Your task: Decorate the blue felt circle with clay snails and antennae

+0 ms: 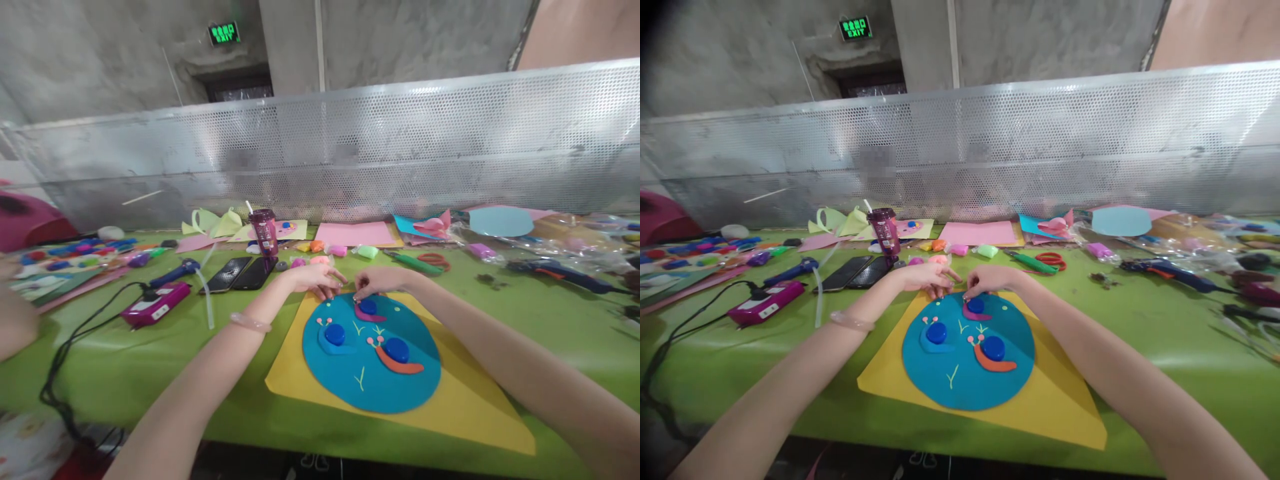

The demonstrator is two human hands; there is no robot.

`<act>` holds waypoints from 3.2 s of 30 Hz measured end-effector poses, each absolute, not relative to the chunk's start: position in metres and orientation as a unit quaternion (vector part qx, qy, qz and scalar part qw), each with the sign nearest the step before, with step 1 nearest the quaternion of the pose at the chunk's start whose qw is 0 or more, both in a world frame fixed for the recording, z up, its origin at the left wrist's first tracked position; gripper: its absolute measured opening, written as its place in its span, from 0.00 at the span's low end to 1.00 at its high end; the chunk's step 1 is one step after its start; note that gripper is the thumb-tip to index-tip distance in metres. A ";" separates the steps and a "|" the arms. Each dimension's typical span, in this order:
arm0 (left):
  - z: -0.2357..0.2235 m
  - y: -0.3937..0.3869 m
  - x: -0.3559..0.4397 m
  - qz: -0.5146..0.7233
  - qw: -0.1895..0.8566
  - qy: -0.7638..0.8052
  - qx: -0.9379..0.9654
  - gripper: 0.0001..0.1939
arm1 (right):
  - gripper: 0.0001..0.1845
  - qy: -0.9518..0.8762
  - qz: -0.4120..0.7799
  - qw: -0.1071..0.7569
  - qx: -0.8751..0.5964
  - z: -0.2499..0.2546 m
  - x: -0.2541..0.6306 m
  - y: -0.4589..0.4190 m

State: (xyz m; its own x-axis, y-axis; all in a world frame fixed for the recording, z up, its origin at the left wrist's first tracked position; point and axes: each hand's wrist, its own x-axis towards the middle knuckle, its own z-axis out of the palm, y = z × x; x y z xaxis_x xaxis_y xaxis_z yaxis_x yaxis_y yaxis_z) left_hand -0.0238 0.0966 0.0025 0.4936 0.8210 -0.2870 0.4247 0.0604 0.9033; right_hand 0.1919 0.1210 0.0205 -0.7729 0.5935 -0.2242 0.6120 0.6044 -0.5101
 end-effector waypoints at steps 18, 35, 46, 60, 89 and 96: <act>0.000 0.099 -0.019 0.273 0.565 0.428 0.650 0.17 | 0.14 0.883 -0.317 -0.165 0.304 0.022 0.189 0.113; -0.003 0.099 -0.013 0.387 0.587 0.405 0.584 0.19 | 0.04 0.902 0.044 -0.359 0.235 0.000 0.175 0.123; -0.002 0.100 -0.011 0.425 0.539 0.418 0.596 0.18 | 0.07 0.906 0.073 -0.368 0.199 0.004 0.177 0.117; -0.003 0.105 -0.011 0.466 0.536 0.393 0.584 0.18 | 0.03 0.899 0.002 -0.382 0.216 0.009 0.177 0.112; -0.006 0.106 -0.011 0.475 0.543 0.384 0.576 0.18 | 0.07 0.900 0.062 -0.384 0.195 0.005 0.176 0.116; -0.005 0.103 -0.008 0.469 0.549 0.378 0.578 0.17 | 0.09 0.895 0.098 -0.379 0.213 0.004 0.175 0.115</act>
